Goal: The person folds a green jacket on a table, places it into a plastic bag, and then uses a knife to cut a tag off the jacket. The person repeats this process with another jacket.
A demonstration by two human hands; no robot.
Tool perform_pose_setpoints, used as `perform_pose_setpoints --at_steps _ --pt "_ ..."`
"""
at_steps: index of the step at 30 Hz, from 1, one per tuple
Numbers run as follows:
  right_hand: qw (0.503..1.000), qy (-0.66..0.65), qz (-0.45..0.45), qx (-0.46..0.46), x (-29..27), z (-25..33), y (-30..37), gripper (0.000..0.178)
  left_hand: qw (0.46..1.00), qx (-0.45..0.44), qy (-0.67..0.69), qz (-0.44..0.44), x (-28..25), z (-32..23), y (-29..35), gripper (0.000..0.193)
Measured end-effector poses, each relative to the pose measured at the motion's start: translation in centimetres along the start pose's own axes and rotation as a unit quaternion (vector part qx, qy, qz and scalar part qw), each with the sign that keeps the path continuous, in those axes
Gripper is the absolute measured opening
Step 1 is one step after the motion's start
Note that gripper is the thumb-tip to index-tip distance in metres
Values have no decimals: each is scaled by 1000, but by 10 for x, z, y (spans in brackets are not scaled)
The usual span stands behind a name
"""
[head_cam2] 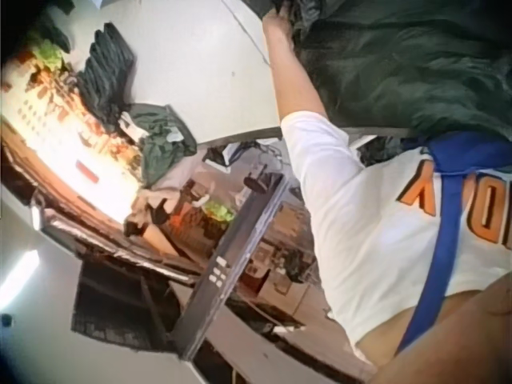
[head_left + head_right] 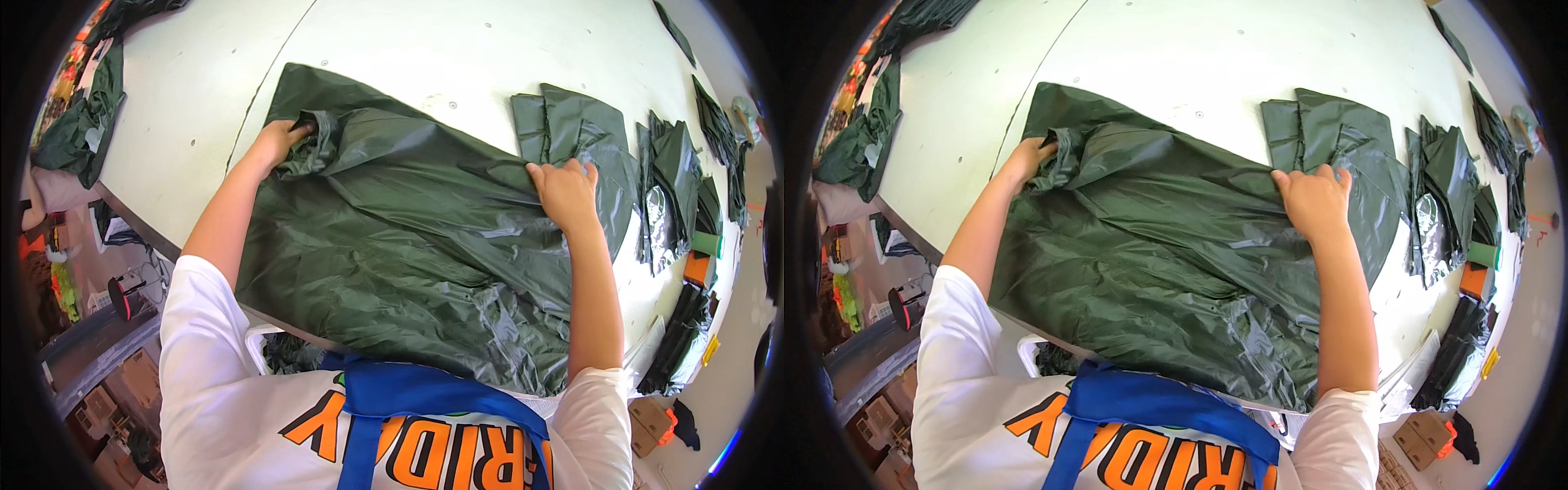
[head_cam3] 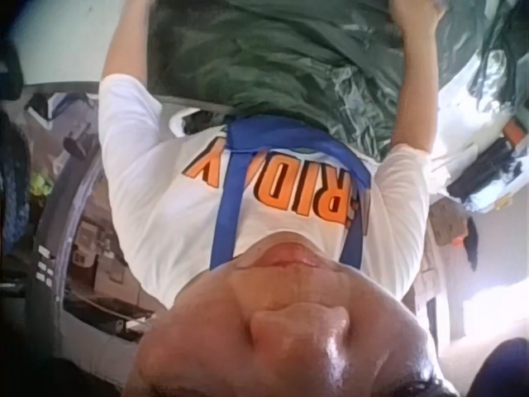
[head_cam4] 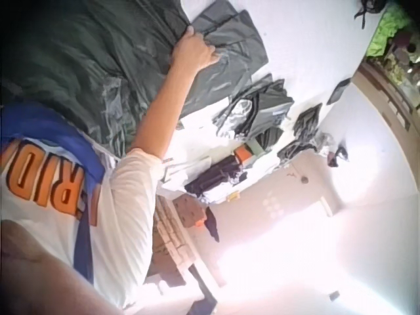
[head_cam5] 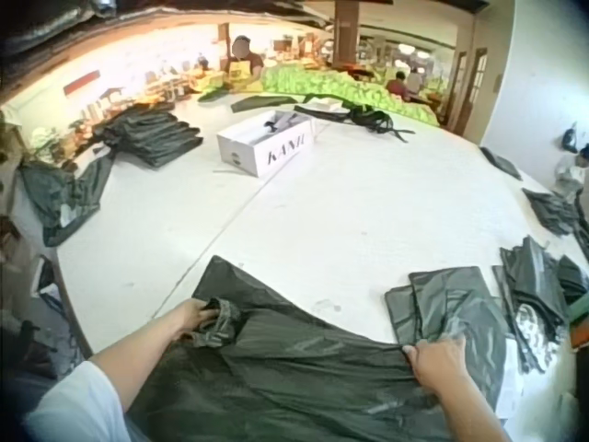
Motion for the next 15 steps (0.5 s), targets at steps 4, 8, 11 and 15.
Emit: perform_pose_setpoints --at_steps 4,8,11,15 --pt "984 -40 -17 172 46 -25 -5 42 1000 -26 3 -3 -23 -7 -21 35" --pt "952 -174 -160 196 48 -24 4 35 967 71 -197 -147 -58 -21 -28 32" --pt "940 -186 -219 185 54 -31 12 34 901 207 -210 -319 -58 -72 22 30" --pt "940 -174 -250 157 53 -26 12 31 839 299 -303 -338 16 -79 96 41"
Point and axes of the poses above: each hand's wrist, its own y-axis away from the middle knuckle, its own x-axis out of the palm, z = x × y, the point moved 6 cm from there along -y, towards the middle knuckle, and after that the axes turned 12 degrees about -y, right-handed, at the moved point
